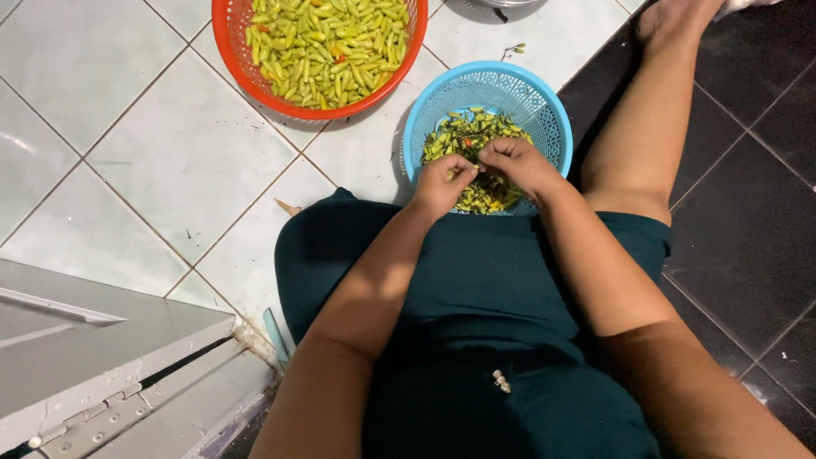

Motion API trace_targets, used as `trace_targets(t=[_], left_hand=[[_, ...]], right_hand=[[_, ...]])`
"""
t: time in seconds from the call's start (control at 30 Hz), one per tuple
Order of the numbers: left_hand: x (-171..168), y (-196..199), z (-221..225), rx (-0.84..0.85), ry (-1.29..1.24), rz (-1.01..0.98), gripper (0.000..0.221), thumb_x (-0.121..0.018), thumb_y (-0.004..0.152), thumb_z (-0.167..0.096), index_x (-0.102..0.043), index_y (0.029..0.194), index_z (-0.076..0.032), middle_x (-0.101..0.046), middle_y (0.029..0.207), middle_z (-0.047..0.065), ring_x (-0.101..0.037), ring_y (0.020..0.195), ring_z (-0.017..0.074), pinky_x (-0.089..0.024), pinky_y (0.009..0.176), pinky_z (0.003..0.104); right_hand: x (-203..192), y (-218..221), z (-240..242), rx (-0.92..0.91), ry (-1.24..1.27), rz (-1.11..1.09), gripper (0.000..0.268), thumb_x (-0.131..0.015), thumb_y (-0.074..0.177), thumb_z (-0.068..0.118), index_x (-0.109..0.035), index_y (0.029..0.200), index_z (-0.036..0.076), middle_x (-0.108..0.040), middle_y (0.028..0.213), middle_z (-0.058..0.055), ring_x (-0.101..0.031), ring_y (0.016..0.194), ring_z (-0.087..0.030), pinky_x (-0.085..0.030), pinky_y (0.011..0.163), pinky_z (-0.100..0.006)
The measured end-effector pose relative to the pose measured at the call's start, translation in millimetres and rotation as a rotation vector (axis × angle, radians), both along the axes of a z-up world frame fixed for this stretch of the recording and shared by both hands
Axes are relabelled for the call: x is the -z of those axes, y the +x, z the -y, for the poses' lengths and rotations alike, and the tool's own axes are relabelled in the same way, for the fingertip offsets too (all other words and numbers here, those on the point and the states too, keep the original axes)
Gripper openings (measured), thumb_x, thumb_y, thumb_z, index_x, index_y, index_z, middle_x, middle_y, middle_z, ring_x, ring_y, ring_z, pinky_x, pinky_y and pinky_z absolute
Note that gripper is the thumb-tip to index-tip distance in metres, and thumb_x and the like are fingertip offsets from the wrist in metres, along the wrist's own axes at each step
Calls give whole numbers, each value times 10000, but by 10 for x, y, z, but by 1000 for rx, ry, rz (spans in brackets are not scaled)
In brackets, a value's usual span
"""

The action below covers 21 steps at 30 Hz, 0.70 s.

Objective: Removing stems from green chilies by hand and placing them into a colander while sitting on the floor.

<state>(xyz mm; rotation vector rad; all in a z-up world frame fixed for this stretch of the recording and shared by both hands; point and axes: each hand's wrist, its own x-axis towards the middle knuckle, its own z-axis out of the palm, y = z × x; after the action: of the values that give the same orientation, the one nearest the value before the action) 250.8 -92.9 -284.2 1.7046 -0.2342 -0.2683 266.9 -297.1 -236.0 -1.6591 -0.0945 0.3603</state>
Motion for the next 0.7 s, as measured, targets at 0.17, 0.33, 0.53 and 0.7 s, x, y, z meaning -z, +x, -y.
trace_targets(t=[0.17, 0.33, 0.53, 0.7], left_hand=[[-164, 0, -47, 2, 1, -30, 162, -657, 1037, -182, -737, 1035, -41, -703, 888, 109, -695, 869, 250, -560, 751, 467], [-204, -12, -57, 1, 10, -28, 238, -611, 1068, -201, -713, 928, -37, -707, 819, 124, -688, 803, 257, -536, 703, 459], [-385, -28, -89, -24, -110, -164, 205, -569, 1038, -126, -696, 905, -36, -677, 787, 146, -623, 696, 196, -517, 612, 401], [-237, 18, -99, -43, -342, -300, 199, -577, 1029, -163, -686, 944, -19, -673, 834, 138, -610, 716, 140, -516, 612, 334]], right_hand=[[-26, -11, 23, -73, -13, 87, 157, -672, 1051, 96, -703, 950, -20, -563, 658, -94, -496, 613, -143, -416, 588, -318], [76, -35, -26, -9, -194, 314, 124, -768, 963, 48, -683, 881, 10, -616, 687, -78, -534, 675, -140, -427, 629, -317], [-30, -17, -180, 156, -739, 806, 207, -766, 969, 110, -606, 846, 67, -538, 741, -115, -594, 746, -350, -485, 676, -474], [-146, 17, 99, 15, -870, 316, 183, -726, 953, 17, -630, 1107, -6, -629, 957, -222, -704, 882, -446, -563, 730, -575]])
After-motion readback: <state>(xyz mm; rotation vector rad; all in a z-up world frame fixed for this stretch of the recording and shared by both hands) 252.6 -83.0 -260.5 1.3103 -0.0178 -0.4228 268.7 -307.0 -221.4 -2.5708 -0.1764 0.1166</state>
